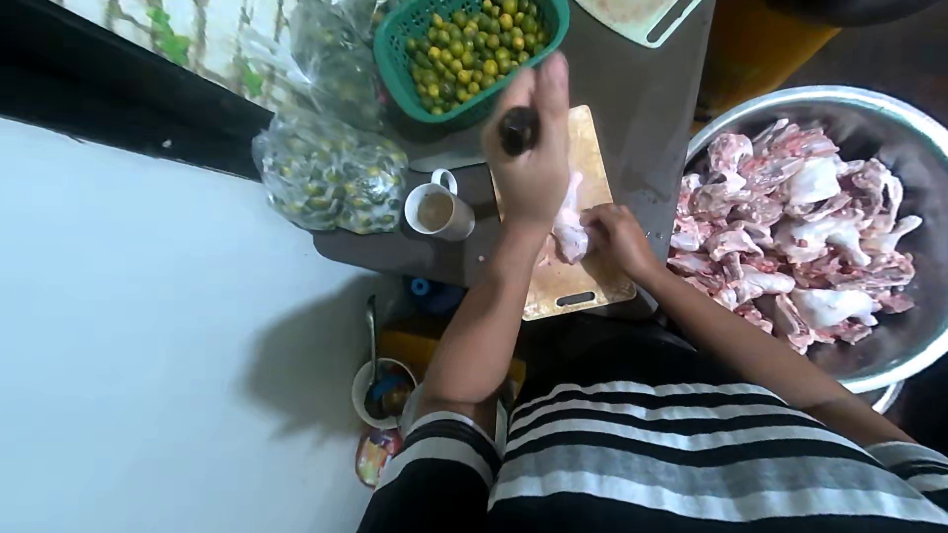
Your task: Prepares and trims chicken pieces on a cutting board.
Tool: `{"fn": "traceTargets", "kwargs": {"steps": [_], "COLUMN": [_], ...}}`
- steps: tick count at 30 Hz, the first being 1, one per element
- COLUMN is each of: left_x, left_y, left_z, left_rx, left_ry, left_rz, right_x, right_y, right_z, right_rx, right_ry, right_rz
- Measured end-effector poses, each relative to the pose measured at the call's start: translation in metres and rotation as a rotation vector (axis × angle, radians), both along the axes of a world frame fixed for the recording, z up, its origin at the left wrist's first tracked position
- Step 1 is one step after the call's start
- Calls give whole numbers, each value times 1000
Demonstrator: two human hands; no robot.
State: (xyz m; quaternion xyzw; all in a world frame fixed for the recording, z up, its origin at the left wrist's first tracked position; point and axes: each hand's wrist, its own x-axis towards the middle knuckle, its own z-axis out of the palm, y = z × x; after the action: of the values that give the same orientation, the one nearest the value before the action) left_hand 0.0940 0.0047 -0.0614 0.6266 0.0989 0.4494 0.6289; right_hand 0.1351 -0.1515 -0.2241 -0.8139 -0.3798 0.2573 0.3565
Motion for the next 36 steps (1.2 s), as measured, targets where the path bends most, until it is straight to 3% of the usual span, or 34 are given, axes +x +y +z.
{"fn": "traceTargets", "kwargs": {"steps": [5,11,14,20,26,36], "left_x": [-18,-39,-49,-75,-79,-60], "left_y": [12,-5,-9,-8,-14,-36], "left_z": [55,49,43,34,19,11], "left_rx": [-1,-50,-51,-41,-124,-185], "left_ry": [-211,-231,-204,-80,-12,141], "left_rz": [65,70,60,85,49,-58], "right_x": [-5,-3,-3,-5,8,13], "right_y": [7,38,45,21,-46,-100], "right_z": [6,27,25,17,42,83], "right_rx": [-66,-438,-451,-271,237,542], "right_ry": [27,-7,7,246,606,621], "right_rz": [-76,17,58,-9,-249,-665]}}
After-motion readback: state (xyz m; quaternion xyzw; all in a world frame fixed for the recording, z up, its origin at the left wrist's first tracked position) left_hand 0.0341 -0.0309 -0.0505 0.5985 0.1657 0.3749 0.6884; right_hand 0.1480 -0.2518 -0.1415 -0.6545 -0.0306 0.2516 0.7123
